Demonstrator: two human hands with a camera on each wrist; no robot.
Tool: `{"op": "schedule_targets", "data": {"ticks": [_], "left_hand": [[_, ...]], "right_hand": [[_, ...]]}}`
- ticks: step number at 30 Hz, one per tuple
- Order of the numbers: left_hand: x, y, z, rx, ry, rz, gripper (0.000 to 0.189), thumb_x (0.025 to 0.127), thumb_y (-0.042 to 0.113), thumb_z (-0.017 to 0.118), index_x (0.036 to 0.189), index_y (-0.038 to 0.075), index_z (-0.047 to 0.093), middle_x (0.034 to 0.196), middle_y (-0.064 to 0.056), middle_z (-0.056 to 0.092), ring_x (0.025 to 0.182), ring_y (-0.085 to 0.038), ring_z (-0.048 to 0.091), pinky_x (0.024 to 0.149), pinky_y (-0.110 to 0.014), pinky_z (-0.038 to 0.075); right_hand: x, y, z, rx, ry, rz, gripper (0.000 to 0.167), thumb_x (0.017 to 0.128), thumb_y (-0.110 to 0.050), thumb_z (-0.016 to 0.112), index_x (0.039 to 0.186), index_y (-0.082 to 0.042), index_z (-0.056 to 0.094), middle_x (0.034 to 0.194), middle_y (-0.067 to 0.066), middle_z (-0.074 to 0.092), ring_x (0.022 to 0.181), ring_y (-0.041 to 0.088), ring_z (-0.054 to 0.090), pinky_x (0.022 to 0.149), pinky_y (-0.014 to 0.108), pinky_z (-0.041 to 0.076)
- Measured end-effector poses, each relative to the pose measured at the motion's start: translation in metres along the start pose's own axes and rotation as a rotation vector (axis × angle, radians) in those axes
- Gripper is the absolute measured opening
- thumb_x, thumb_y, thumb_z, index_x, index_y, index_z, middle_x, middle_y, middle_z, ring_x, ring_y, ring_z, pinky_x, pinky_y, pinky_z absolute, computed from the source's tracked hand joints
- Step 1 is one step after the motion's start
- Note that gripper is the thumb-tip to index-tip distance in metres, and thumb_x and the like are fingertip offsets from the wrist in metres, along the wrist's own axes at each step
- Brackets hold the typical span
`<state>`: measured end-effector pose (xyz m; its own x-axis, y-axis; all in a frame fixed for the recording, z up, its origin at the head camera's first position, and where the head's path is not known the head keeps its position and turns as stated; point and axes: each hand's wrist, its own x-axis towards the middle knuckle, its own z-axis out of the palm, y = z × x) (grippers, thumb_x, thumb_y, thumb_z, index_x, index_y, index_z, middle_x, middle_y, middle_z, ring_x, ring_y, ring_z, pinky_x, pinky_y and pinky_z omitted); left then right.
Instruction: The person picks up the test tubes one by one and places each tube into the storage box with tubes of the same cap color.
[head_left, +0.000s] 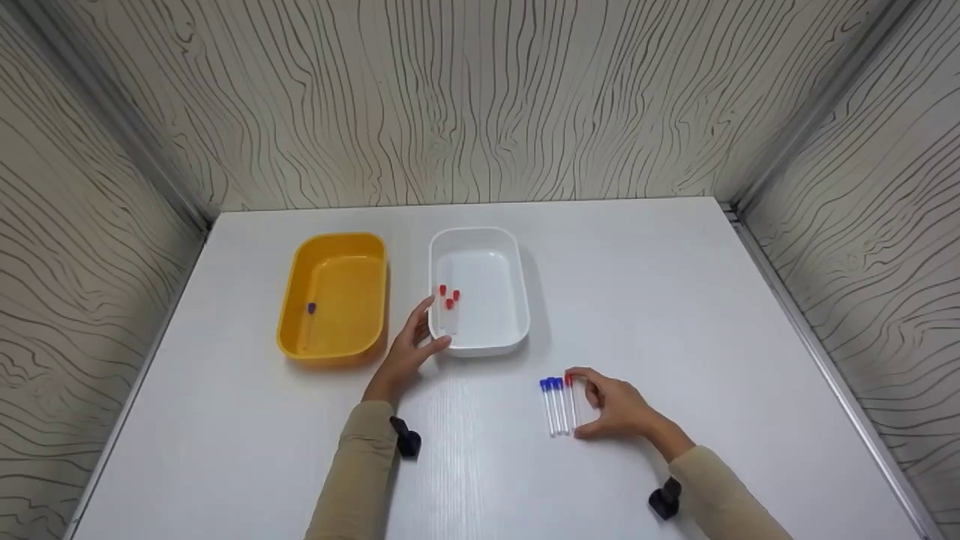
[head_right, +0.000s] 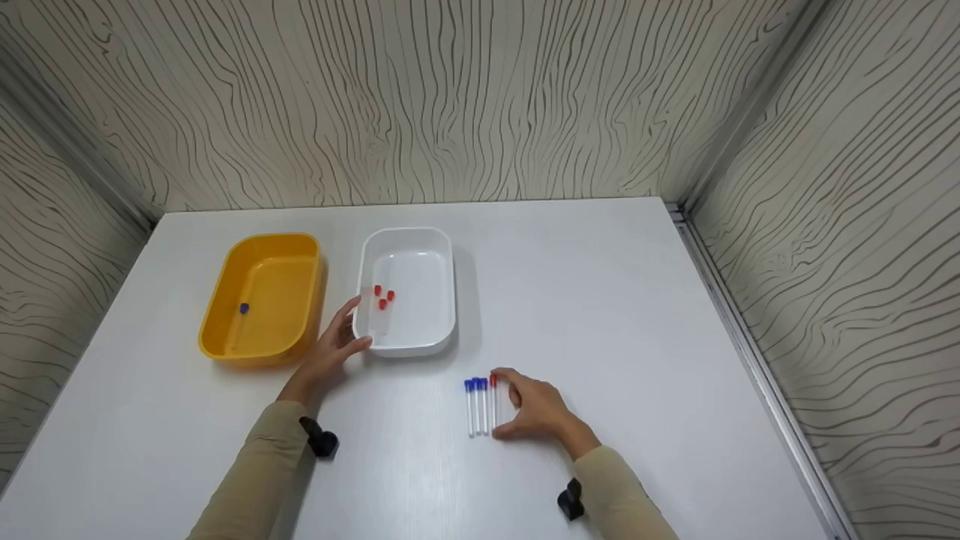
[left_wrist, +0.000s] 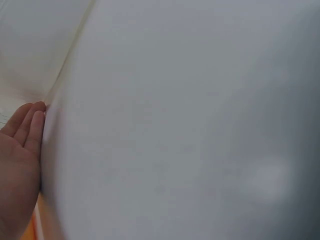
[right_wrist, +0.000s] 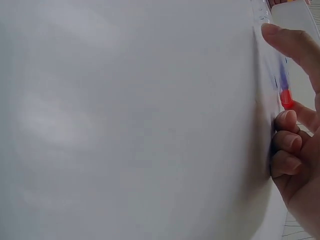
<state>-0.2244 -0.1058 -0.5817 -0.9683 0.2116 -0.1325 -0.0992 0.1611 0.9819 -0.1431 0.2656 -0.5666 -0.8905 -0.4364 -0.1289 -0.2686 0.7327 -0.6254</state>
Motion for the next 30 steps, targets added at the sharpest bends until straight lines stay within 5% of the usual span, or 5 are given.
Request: {"op": "schedule_targets", "data": {"ticks": [12, 30], "left_hand": [[0.001, 0.001, 0.000, 0.004, 0.016, -0.077, 0.079, 0.083, 0.035, 0.074, 0.146, 0.049, 0.027, 0.156, -0.006, 0.036, 0.144, -0.027, 0.037, 0.122, -0.050, 0.026], [0.002, -0.002, 0.000, -0.002, 0.005, -0.039, 0.082, 0.083, 0.033, 0.075, 0.148, 0.043, 0.027, 0.155, -0.010, 0.038, 0.144, -0.030, 0.038, 0.122, -0.050, 0.025]], "right_hand": [[0.009, 0.000, -0.015, 0.195, -0.096, -0.067, 0.085, 0.067, -0.025, 0.087, 0.138, -0.004, 0.045, 0.079, 0.011, 0.053, 0.067, 0.002, 0.040, 0.057, 0.015, 0.036], [0.039, -0.025, -0.040, 0.223, -0.058, -0.093, 0.087, 0.068, -0.021, 0.087, 0.142, -0.005, 0.042, 0.081, 0.011, 0.053, 0.067, 0.004, 0.042, 0.058, 0.015, 0.038]]}}
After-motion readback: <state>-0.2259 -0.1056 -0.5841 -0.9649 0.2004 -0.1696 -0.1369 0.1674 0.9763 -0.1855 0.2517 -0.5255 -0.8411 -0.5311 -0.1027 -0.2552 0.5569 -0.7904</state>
